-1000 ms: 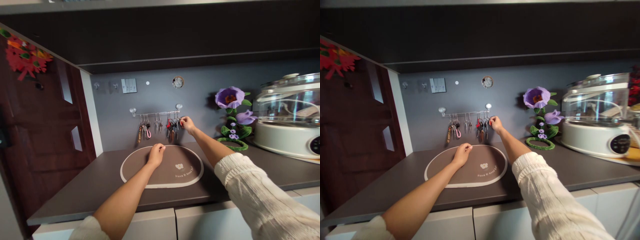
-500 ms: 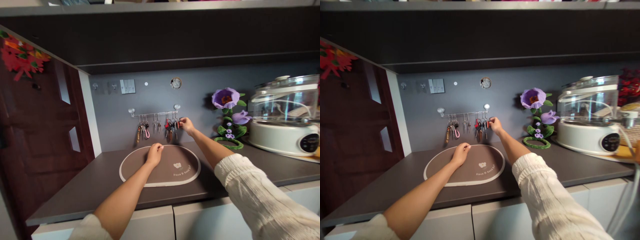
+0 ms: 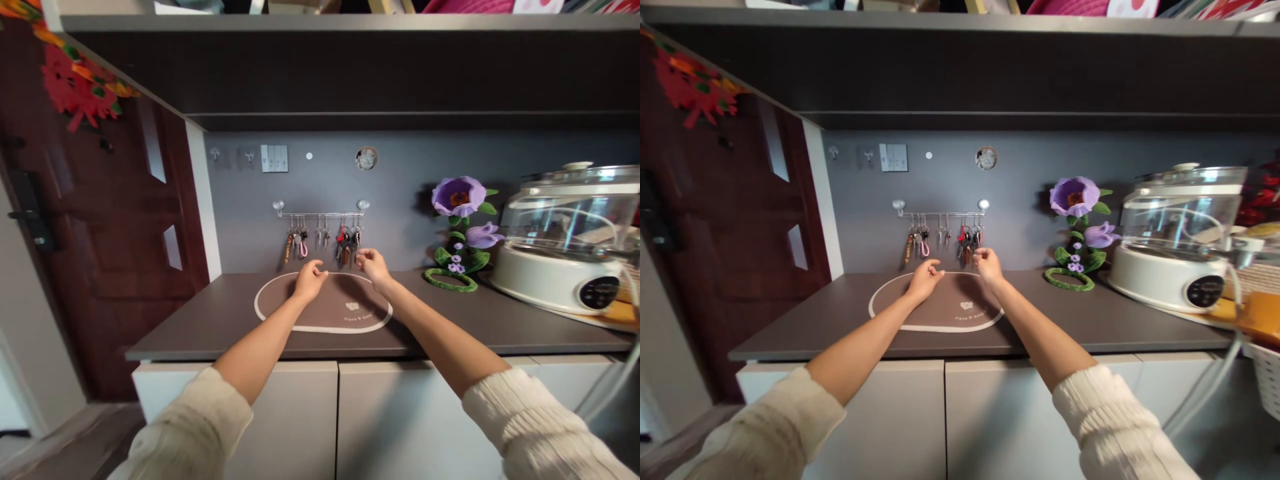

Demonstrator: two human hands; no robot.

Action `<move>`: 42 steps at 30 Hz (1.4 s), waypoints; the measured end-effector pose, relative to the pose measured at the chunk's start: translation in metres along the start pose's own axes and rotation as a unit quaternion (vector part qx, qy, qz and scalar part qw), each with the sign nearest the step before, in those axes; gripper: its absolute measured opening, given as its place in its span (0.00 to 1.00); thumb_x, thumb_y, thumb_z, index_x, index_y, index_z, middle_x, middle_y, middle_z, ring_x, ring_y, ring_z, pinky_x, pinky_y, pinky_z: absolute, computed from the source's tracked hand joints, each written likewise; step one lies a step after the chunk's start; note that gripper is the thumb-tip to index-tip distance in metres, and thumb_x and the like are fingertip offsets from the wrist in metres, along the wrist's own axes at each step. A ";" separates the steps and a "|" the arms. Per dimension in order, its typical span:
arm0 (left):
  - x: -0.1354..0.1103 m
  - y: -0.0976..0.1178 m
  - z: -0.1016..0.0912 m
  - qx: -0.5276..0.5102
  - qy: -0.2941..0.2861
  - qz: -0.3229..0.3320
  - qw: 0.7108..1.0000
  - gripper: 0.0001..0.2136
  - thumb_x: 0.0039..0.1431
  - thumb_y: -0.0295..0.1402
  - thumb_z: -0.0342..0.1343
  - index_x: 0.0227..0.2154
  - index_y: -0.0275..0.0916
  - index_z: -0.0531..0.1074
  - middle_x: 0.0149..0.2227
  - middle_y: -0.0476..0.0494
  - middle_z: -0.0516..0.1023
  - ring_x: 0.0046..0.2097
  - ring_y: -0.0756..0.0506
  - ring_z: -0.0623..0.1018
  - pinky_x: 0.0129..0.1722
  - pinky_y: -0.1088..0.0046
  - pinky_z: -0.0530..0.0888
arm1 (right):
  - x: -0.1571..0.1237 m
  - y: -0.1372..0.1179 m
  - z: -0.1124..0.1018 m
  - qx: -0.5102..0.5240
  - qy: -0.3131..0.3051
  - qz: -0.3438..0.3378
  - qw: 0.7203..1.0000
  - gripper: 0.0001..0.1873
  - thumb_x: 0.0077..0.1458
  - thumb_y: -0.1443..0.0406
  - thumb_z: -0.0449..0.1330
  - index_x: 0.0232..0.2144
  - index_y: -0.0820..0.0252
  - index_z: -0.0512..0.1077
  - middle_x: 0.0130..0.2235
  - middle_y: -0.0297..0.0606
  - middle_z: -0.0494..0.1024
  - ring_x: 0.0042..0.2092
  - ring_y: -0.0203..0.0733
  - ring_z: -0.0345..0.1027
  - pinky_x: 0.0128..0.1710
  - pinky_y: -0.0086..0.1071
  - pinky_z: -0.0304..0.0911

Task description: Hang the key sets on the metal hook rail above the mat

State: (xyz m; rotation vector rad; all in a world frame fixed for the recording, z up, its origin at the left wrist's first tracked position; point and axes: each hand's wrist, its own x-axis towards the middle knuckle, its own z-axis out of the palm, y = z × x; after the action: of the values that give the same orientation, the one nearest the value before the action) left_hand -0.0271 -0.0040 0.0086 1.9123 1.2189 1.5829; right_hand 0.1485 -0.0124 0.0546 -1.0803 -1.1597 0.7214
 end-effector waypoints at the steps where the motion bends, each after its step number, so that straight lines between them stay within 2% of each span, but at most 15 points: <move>1: -0.001 0.005 -0.005 -0.028 -0.002 -0.016 0.999 0.17 0.47 0.29 0.54 0.43 0.36 0.66 0.22 0.54 0.62 0.24 0.54 0.64 0.30 0.77 0.64 | -0.009 -0.003 0.003 0.007 -0.018 -0.007 1.000 0.09 0.43 0.70 0.55 0.32 0.60 0.64 0.25 0.28 0.65 0.25 0.30 0.59 0.28 0.27 0.58; 3: -0.005 0.016 -0.017 -0.080 0.004 -0.022 0.997 0.25 0.47 0.27 0.54 0.51 0.36 0.60 0.21 0.56 0.60 0.24 0.55 0.63 0.30 0.78 0.63 | -0.025 -0.007 0.008 0.016 -0.058 -0.035 0.998 0.14 0.43 0.67 0.57 0.37 0.58 0.65 0.24 0.28 0.64 0.25 0.30 0.58 0.29 0.27 0.59; 6: -0.015 0.031 -0.042 -0.109 -0.017 0.029 0.993 0.35 0.46 0.25 0.55 0.58 0.41 0.48 0.22 0.57 0.61 0.24 0.56 0.63 0.32 0.79 0.63 | -0.044 -0.011 0.012 0.026 -0.120 -0.101 0.987 0.26 0.43 0.65 0.59 0.48 0.54 0.62 0.23 0.26 0.62 0.26 0.31 0.57 0.32 0.29 0.60; 9: -0.031 0.038 -0.068 -0.089 -0.060 0.079 0.991 0.43 0.46 0.25 0.55 0.60 0.45 0.35 0.24 0.57 0.63 0.25 0.56 0.62 0.32 0.79 0.63 | -0.060 -0.010 0.012 0.020 -0.183 -0.168 0.969 0.41 0.45 0.63 0.59 0.59 0.49 0.45 0.23 0.26 0.62 0.26 0.32 0.56 0.32 0.30 0.60; 11: -0.044 0.038 -0.081 -0.060 -0.085 0.094 0.990 0.46 0.46 0.25 0.55 0.60 0.46 0.29 0.25 0.57 0.63 0.25 0.56 0.62 0.31 0.79 0.63 | -0.069 -0.007 0.009 -0.003 -0.216 -0.200 0.956 0.48 0.46 0.63 0.59 0.61 0.48 0.32 0.25 0.26 0.62 0.26 0.32 0.55 0.31 0.29 0.60; 13: -0.057 0.035 -0.091 -0.037 -0.105 0.092 0.990 0.48 0.46 0.25 0.55 0.59 0.47 0.24 0.25 0.57 0.63 0.25 0.56 0.62 0.30 0.80 0.63 | -0.078 -0.001 0.006 -0.035 -0.239 -0.218 0.946 0.51 0.47 0.62 0.58 0.60 0.50 0.24 0.26 0.27 0.62 0.26 0.32 0.56 0.29 0.28 0.59; 15: -0.069 0.031 -0.096 -0.028 -0.117 0.082 0.989 0.48 0.47 0.25 0.55 0.58 0.47 0.21 0.25 0.57 0.63 0.24 0.57 0.62 0.29 0.80 0.63 | -0.086 0.004 0.002 -0.066 -0.252 -0.227 0.938 0.52 0.48 0.61 0.57 0.59 0.52 0.21 0.26 0.28 0.62 0.26 0.33 0.56 0.29 0.28 0.59; 21: -0.083 0.027 -0.098 -0.039 -0.140 0.065 0.987 0.49 0.46 0.25 0.55 0.58 0.45 0.20 0.25 0.57 0.64 0.25 0.56 0.64 0.28 0.81 0.63 | -0.100 0.009 -0.003 -0.100 -0.253 -0.252 0.929 0.51 0.49 0.62 0.57 0.60 0.55 0.23 0.27 0.29 0.63 0.28 0.33 0.58 0.31 0.29 0.60; 27: -0.085 0.031 -0.098 -0.074 -0.129 0.032 0.988 0.49 0.45 0.27 0.57 0.59 0.44 0.23 0.25 0.56 0.66 0.25 0.56 0.64 0.28 0.81 0.64 | -0.107 0.002 -0.001 -0.048 -0.216 -0.171 0.960 0.49 0.42 0.63 0.62 0.61 0.54 0.38 0.26 0.28 0.65 0.28 0.33 0.58 0.33 0.29 0.60; 30: -0.077 0.025 -0.100 -0.093 -0.123 -0.007 0.988 0.49 0.44 0.29 0.58 0.60 0.46 0.26 0.27 0.55 0.67 0.26 0.56 0.66 0.30 0.79 0.65 | -0.101 0.001 -0.002 -0.039 -0.229 -0.139 0.963 0.47 0.42 0.62 0.62 0.61 0.53 0.42 0.26 0.28 0.67 0.27 0.33 0.58 0.32 0.30 0.61; 33: -0.053 0.013 -0.104 -0.083 -0.080 -0.046 0.992 0.46 0.43 0.33 0.60 0.61 0.44 0.36 0.33 0.49 0.71 0.31 0.54 0.68 0.34 0.76 0.67 | -0.078 0.003 -0.005 -0.066 -0.240 -0.141 0.958 0.44 0.42 0.60 0.62 0.60 0.51 0.46 0.29 0.30 0.69 0.29 0.34 0.61 0.33 0.33 0.63; 35: -0.030 0.003 -0.107 -0.061 -0.030 -0.075 0.995 0.43 0.41 0.35 0.61 0.60 0.42 0.45 0.39 0.43 0.71 0.36 0.51 0.70 0.38 0.73 0.67 | -0.052 0.006 -0.008 -0.084 -0.191 -0.150 0.966 0.41 0.42 0.59 0.62 0.57 0.52 0.52 0.33 0.33 0.70 0.33 0.36 0.64 0.39 0.36 0.63; 37: -0.005 -0.006 -0.109 -0.038 0.019 -0.093 0.995 0.41 0.39 0.36 0.63 0.58 0.40 0.52 0.46 0.39 0.70 0.44 0.47 0.69 0.44 0.70 0.66 | -0.023 0.008 -0.011 -0.094 -0.096 -0.147 0.980 0.38 0.40 0.57 0.63 0.54 0.54 0.57 0.38 0.36 0.70 0.38 0.40 0.65 0.44 0.40 0.61; 40: 0.030 -0.018 -0.108 -0.025 0.056 -0.114 0.992 0.41 0.35 0.36 0.65 0.55 0.39 0.56 0.53 0.37 0.64 0.53 0.42 0.65 0.50 0.67 0.62 | 0.020 0.009 -0.014 -0.091 -0.006 -0.123 0.988 0.42 0.35 0.56 0.66 0.53 0.59 0.58 0.46 0.44 0.68 0.47 0.46 0.62 0.49 0.42 0.58; 42: 0.049 -0.023 -0.103 -0.040 0.065 -0.136 0.988 0.41 0.34 0.36 0.66 0.55 0.38 0.56 0.56 0.35 0.61 0.55 0.41 0.63 0.51 0.66 0.61 | 0.043 0.010 -0.013 -0.076 0.028 -0.098 0.992 0.45 0.32 0.56 0.67 0.53 0.60 0.56 0.50 0.47 0.65 0.51 0.48 0.59 0.51 0.43 0.56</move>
State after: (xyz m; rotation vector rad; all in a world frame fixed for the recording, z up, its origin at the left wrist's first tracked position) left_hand -0.1317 0.0242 0.0518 1.5373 1.3809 1.6020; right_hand 0.1742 0.0253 0.0603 -1.0876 -1.2664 0.4530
